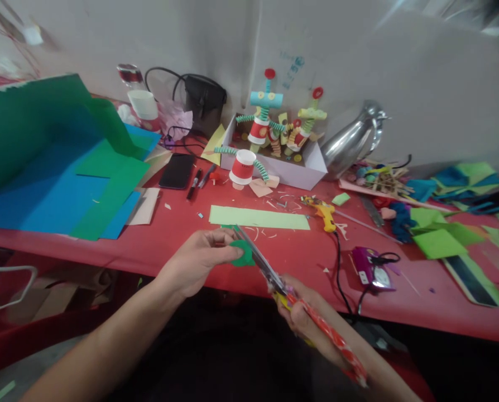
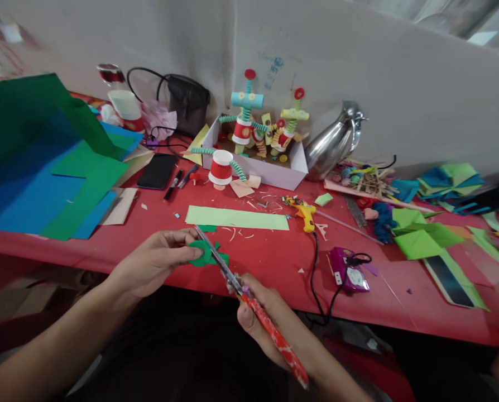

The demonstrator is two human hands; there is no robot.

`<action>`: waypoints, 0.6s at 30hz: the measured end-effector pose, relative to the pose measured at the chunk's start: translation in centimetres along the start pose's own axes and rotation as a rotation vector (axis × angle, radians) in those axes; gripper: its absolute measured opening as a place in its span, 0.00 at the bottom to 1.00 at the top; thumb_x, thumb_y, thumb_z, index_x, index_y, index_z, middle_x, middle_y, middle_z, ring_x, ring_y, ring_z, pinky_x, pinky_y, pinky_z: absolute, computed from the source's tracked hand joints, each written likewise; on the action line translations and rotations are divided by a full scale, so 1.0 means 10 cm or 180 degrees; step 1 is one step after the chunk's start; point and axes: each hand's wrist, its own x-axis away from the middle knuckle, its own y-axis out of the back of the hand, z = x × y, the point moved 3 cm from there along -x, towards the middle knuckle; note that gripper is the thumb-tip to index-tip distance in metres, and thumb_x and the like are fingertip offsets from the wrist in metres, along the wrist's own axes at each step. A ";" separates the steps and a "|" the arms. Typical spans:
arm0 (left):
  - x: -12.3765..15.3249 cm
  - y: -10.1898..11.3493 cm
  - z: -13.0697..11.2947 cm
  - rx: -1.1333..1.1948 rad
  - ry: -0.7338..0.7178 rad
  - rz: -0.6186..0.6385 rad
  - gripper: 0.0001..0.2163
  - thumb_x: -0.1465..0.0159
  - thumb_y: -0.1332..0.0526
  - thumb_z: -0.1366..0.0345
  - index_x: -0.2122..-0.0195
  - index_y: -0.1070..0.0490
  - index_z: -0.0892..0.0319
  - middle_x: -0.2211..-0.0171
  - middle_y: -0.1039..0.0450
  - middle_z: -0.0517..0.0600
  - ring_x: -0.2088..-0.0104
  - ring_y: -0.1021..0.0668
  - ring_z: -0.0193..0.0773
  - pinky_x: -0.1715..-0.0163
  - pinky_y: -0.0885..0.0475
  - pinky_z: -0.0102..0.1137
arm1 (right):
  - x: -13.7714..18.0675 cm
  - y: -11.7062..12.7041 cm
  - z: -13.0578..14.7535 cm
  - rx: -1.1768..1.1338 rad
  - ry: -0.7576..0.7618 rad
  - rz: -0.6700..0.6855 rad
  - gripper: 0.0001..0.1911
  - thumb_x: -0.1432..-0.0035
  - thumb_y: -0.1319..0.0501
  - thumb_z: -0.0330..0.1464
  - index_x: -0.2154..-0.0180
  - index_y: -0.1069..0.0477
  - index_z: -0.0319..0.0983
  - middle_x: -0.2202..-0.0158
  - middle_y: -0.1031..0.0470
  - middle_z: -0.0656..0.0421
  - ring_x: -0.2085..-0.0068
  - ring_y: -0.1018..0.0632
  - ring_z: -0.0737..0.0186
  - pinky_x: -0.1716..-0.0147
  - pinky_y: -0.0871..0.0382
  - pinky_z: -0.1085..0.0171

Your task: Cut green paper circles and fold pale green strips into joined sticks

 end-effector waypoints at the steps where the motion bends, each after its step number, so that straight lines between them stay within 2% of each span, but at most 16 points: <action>1: 0.00 0.00 -0.02 -0.0043 -0.0003 0.0016 0.08 0.54 0.27 0.68 0.80 0.26 0.62 0.70 0.29 0.46 0.69 0.28 0.31 0.65 0.34 0.29 | 0.00 0.00 -0.01 0.0015 -0.0037 -0.0005 0.32 0.42 0.51 0.61 0.76 0.24 0.45 0.80 0.25 0.58 0.67 0.19 0.56 0.80 0.41 0.58; 4: 0.01 0.01 -0.04 -0.0148 0.0003 0.0059 0.08 0.54 0.27 0.68 0.80 0.26 0.62 0.71 0.29 0.46 0.70 0.29 0.31 0.66 0.36 0.28 | 0.02 -0.03 -0.02 0.0070 -0.0176 -0.0060 0.29 0.44 0.52 0.60 0.72 0.22 0.50 0.81 0.26 0.59 0.72 0.21 0.59 0.84 0.45 0.63; 7: 0.01 0.02 -0.05 -0.0202 0.0039 0.0105 0.07 0.53 0.27 0.68 0.80 0.25 0.61 0.73 0.29 0.46 0.71 0.29 0.30 0.67 0.36 0.28 | 0.07 -0.01 0.03 0.0215 -0.0396 -0.0195 0.26 0.45 0.49 0.58 0.64 0.21 0.51 0.77 0.24 0.58 0.74 0.22 0.62 0.85 0.46 0.65; 13: -0.01 0.05 -0.07 -0.0259 0.0081 0.0186 0.07 0.54 0.27 0.68 0.79 0.26 0.61 0.75 0.29 0.45 0.72 0.29 0.30 0.67 0.36 0.28 | 0.12 0.08 0.16 0.0547 -0.0407 -0.0132 0.22 0.44 0.47 0.55 0.62 0.20 0.52 0.71 0.20 0.56 0.70 0.21 0.59 0.82 0.41 0.61; 18: -0.02 0.07 -0.07 -0.0311 0.0020 0.0377 0.06 0.51 0.28 0.68 0.78 0.25 0.60 0.74 0.26 0.45 0.72 0.27 0.30 0.66 0.35 0.29 | 0.10 0.07 0.14 0.0584 -0.0290 -0.0330 0.24 0.45 0.46 0.57 0.53 0.23 0.56 0.60 0.19 0.55 0.61 0.19 0.51 0.80 0.37 0.60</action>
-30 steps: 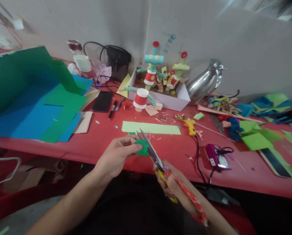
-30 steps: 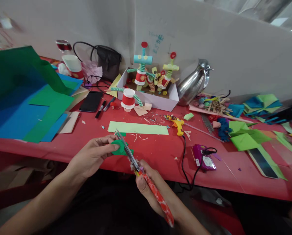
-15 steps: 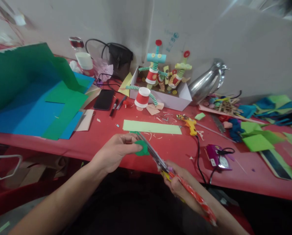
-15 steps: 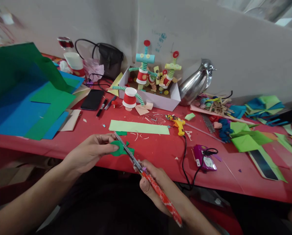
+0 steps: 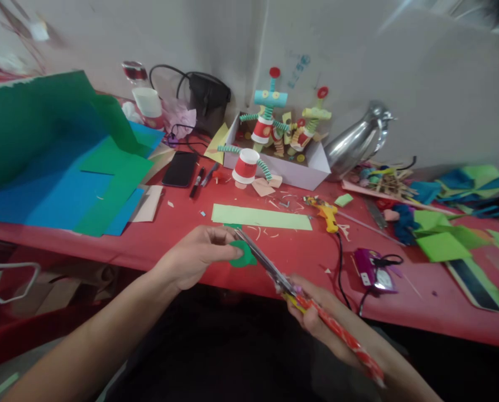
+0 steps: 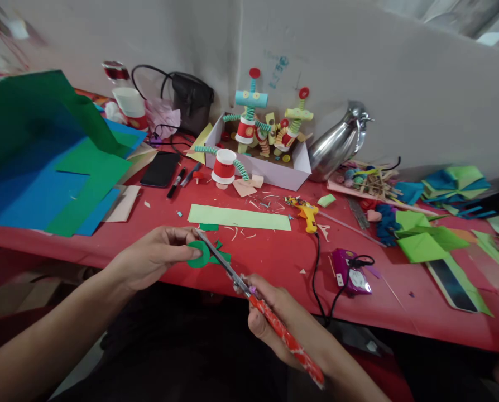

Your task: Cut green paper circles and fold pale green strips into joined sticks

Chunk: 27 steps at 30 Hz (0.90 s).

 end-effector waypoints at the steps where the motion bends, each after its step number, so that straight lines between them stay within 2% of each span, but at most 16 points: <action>1: 0.00 0.00 0.00 -0.0027 -0.0001 0.0044 0.05 0.51 0.28 0.68 0.78 0.24 0.60 0.73 0.25 0.46 0.71 0.27 0.31 0.65 0.34 0.29 | 0.00 -0.01 0.01 -0.0004 -0.0023 0.0006 0.25 0.44 0.47 0.58 0.52 0.24 0.56 0.59 0.19 0.55 0.59 0.19 0.51 0.79 0.36 0.60; 5: -0.01 0.01 0.02 -0.0102 0.0065 0.0152 0.04 0.50 0.29 0.68 0.77 0.23 0.60 0.74 0.25 0.47 0.70 0.26 0.32 0.63 0.34 0.30 | 0.01 0.01 0.08 0.0142 -0.0119 0.0320 0.30 0.43 0.47 0.60 0.47 0.26 0.52 0.59 0.21 0.55 0.60 0.21 0.52 0.73 0.31 0.59; 9: 0.00 0.02 0.00 -0.0250 0.0082 0.0082 0.05 0.52 0.28 0.67 0.79 0.23 0.60 0.74 0.25 0.48 0.68 0.27 0.34 0.60 0.34 0.32 | 0.00 0.08 0.08 0.0278 -0.0182 0.0583 0.31 0.41 0.44 0.58 0.49 0.27 0.42 0.66 0.26 0.55 0.66 0.26 0.60 0.67 0.27 0.62; 13: 0.00 0.01 -0.03 -0.0331 0.0074 0.0051 0.06 0.53 0.28 0.67 0.81 0.24 0.59 0.74 0.25 0.48 0.68 0.27 0.36 0.60 0.33 0.34 | -0.08 0.08 -0.08 0.0090 -0.0196 0.0762 0.29 0.41 0.43 0.58 0.54 0.28 0.40 0.73 0.32 0.59 0.72 0.32 0.65 0.73 0.31 0.66; 16: 0.00 0.00 -0.03 -0.0284 0.0067 0.0061 0.05 0.54 0.28 0.67 0.81 0.23 0.59 0.75 0.26 0.48 0.70 0.28 0.36 0.63 0.33 0.33 | -0.12 0.07 -0.15 -0.0082 -0.0224 0.0742 0.29 0.42 0.43 0.59 0.57 0.27 0.41 0.76 0.35 0.61 0.76 0.36 0.66 0.78 0.37 0.67; 19: 0.00 0.00 -0.03 -0.0301 0.0069 0.0039 0.05 0.54 0.28 0.67 0.81 0.23 0.59 0.76 0.26 0.49 0.71 0.28 0.35 0.65 0.34 0.33 | -0.12 0.08 -0.07 -0.0121 -0.0228 0.0623 0.30 0.44 0.41 0.60 0.57 0.26 0.41 0.75 0.35 0.60 0.76 0.36 0.65 0.78 0.38 0.66; 23: 0.00 0.02 -0.03 -0.0338 0.0042 0.0057 0.04 0.53 0.29 0.67 0.81 0.23 0.58 0.77 0.26 0.49 0.72 0.29 0.35 0.66 0.34 0.33 | -0.09 0.11 0.13 -0.0026 -0.0237 0.0700 0.31 0.45 0.41 0.59 0.56 0.26 0.40 0.74 0.33 0.59 0.74 0.35 0.64 0.77 0.37 0.66; 27: 0.00 0.00 -0.05 -0.0363 0.0055 0.0107 0.04 0.53 0.29 0.68 0.81 0.23 0.58 0.77 0.26 0.48 0.72 0.28 0.35 0.66 0.33 0.32 | -0.11 0.13 0.23 0.0123 -0.0087 0.0689 0.29 0.43 0.42 0.59 0.61 0.25 0.41 0.74 0.33 0.59 0.74 0.35 0.65 0.77 0.38 0.67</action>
